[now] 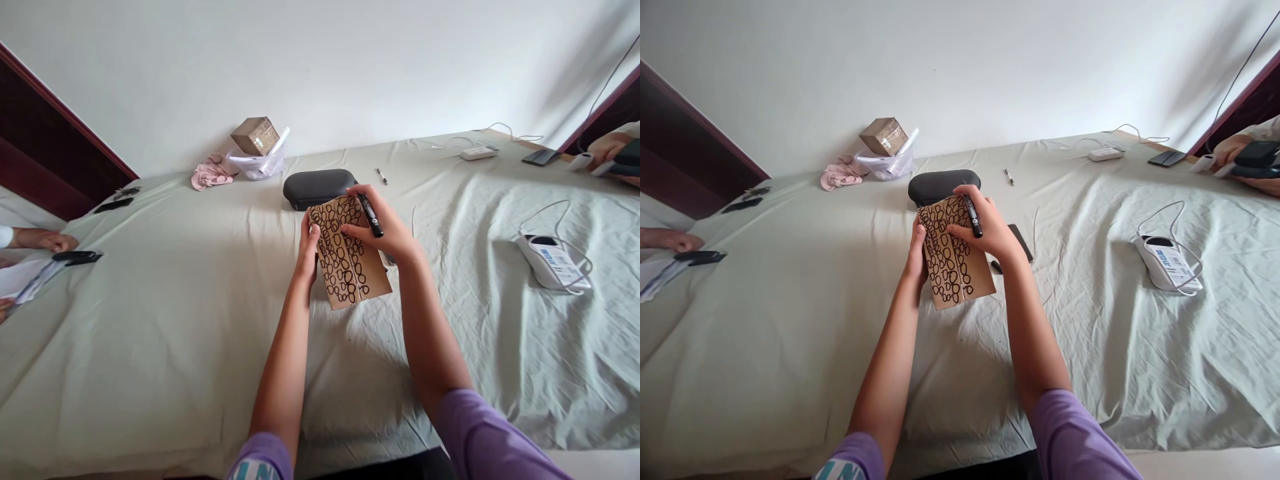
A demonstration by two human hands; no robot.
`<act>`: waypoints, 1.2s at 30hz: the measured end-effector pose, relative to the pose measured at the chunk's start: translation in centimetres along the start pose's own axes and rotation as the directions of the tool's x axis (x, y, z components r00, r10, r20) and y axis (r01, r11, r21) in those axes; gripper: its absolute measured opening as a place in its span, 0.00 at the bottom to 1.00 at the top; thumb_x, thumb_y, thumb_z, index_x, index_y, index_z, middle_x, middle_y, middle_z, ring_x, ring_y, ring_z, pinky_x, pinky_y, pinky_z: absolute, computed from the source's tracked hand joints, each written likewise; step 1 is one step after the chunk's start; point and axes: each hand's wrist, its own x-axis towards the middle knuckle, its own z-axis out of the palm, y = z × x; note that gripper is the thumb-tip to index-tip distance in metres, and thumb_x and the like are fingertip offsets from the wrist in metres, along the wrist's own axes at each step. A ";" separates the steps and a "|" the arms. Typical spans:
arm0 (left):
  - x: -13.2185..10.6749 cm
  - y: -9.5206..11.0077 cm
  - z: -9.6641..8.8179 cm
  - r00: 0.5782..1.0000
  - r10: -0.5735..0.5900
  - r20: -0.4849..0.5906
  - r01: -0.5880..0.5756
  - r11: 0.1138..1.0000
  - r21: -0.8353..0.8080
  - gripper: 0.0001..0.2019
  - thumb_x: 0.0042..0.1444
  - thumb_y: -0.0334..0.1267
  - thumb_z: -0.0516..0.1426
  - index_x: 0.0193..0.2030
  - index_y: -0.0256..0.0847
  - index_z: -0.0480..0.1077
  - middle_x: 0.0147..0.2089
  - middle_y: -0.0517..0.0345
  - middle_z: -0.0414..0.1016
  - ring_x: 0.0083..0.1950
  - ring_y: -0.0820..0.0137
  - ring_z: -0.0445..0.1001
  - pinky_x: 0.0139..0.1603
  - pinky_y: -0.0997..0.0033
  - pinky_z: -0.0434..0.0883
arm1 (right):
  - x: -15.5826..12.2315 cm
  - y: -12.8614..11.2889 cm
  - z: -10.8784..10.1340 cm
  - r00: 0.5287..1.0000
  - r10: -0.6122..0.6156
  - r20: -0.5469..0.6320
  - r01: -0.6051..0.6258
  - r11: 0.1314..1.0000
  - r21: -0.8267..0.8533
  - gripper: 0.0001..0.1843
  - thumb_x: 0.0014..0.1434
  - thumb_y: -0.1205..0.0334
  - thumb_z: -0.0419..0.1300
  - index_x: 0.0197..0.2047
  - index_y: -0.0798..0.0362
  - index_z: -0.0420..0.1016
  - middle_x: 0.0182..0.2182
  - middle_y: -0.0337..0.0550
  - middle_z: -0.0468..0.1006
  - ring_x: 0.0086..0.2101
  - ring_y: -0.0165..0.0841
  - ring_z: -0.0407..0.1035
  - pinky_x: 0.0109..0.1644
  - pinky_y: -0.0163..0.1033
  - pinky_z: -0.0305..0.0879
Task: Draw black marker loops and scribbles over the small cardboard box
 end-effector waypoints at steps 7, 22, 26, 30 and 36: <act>0.3 0.9 0.4 0.994 0.073 0.083 -0.074 0.997 0.015 0.46 0.55 0.58 0.71 0.77 0.57 0.58 0.79 0.48 0.66 0.84 0.48 0.64 0.86 0.44 0.63 | -0.7 -1.7 -0.3 0.934 0.090 -0.347 -0.015 0.976 0.215 0.23 0.77 0.37 0.57 0.58 0.44 0.81 0.44 0.47 0.87 0.49 0.43 0.81 0.58 0.52 0.77; -0.1 1.7 1.4 0.987 0.121 0.101 -0.131 0.987 0.095 0.47 0.53 0.59 0.72 0.76 0.59 0.59 0.77 0.50 0.67 0.81 0.46 0.65 0.85 0.45 0.62 | -4.9 -1.6 1.0 0.802 0.009 -0.597 0.021 0.999 0.044 0.08 0.57 0.61 0.60 0.27 0.45 0.68 0.19 0.34 0.62 0.24 0.32 0.54 0.31 0.42 0.54; -0.3 2.0 1.6 0.988 0.107 0.113 -0.119 0.988 0.102 0.49 0.53 0.61 0.71 0.78 0.59 0.58 0.79 0.50 0.64 0.83 0.46 0.63 0.86 0.44 0.60 | -4.8 -1.2 1.3 0.801 0.036 -0.597 -0.016 0.999 0.038 0.08 0.59 0.61 0.58 0.27 0.45 0.66 0.20 0.34 0.61 0.25 0.32 0.53 0.32 0.42 0.54; -0.2 1.6 1.5 0.986 0.116 0.119 -0.125 0.990 0.072 0.48 0.54 0.58 0.71 0.78 0.59 0.57 0.78 0.50 0.65 0.83 0.46 0.62 0.86 0.44 0.60 | -4.7 -1.2 1.3 0.825 0.082 -0.559 -0.047 0.996 0.077 0.10 0.60 0.62 0.59 0.27 0.46 0.64 0.19 0.32 0.58 0.24 0.30 0.51 0.33 0.42 0.53; 0.4 0.0 1.1 0.978 0.163 0.130 -0.171 0.984 0.052 0.47 0.54 0.58 0.72 0.76 0.61 0.56 0.78 0.51 0.65 0.82 0.44 0.63 0.83 0.41 0.63 | -4.4 -0.9 1.5 0.781 0.068 -0.620 0.011 0.992 0.122 0.18 0.62 0.61 0.59 0.23 0.47 0.58 0.21 0.34 0.57 0.25 0.30 0.53 0.32 0.41 0.51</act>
